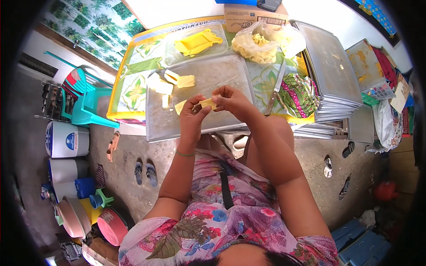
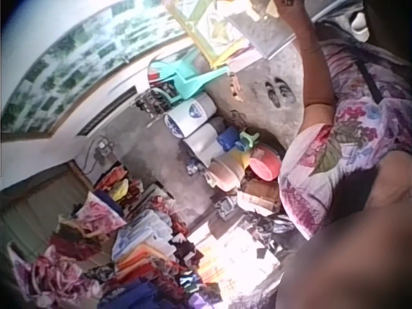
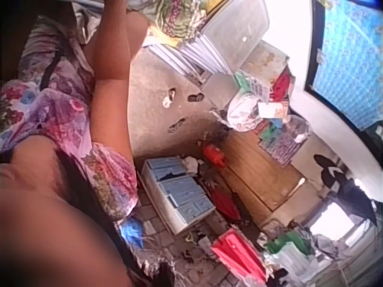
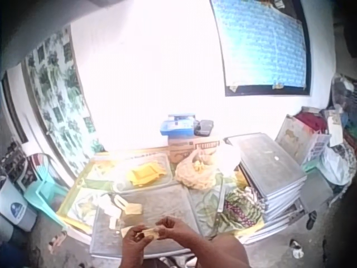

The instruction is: The person breaks apart pieces of yellow dough on a metal tray by hand and places them into a small pile.

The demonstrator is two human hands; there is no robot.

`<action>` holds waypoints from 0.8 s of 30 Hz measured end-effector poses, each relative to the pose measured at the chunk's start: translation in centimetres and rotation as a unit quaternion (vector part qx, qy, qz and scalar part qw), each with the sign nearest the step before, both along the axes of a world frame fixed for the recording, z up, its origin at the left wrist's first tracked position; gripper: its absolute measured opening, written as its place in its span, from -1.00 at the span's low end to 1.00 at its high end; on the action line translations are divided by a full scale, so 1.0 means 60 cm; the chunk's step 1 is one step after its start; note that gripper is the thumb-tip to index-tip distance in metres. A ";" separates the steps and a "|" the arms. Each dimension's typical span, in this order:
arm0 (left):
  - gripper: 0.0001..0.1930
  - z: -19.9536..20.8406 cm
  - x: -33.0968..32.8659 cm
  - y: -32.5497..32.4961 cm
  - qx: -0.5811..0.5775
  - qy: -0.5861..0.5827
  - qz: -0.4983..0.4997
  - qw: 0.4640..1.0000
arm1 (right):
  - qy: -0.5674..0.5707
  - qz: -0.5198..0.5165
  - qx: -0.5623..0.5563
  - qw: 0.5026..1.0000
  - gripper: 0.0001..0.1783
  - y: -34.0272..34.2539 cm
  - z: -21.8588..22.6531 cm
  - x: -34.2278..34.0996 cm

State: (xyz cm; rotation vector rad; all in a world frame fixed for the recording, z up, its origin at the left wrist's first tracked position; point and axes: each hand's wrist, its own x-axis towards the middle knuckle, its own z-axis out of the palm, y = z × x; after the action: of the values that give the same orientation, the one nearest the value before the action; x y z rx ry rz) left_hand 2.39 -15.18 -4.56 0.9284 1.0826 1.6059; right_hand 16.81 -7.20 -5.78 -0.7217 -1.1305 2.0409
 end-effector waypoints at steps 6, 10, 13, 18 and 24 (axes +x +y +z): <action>-0.73 -0.008 -0.002 0.002 -0.060 0.000 -0.006 0.998 | 0.039 -0.001 -0.022 0.999 -0.75 0.001 -0.010 -0.004; -0.73 -0.016 0.003 0.002 -0.044 -0.018 -0.008 0.999 | 0.050 -0.008 -0.047 0.998 -0.78 0.001 -0.010 -0.002; -0.74 -0.018 0.006 0.002 -0.035 -0.015 -0.013 0.999 | 0.052 -0.006 -0.045 0.998 -0.80 0.003 -0.011 0.000; -0.75 -0.013 0.007 0.000 -0.033 -0.001 -0.008 0.999 | 0.037 -0.002 -0.043 0.998 -0.74 0.001 0.002 0.001; -0.75 -0.015 0.005 -0.001 -0.036 -0.014 -0.019 0.999 | -0.013 0.010 0.037 0.999 -0.74 0.003 -0.004 0.002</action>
State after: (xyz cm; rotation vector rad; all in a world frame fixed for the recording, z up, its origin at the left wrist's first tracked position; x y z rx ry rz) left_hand 2.69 -15.24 -5.48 0.8712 1.0896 1.5359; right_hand 16.93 -7.01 -6.02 -0.7041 -1.2248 2.0006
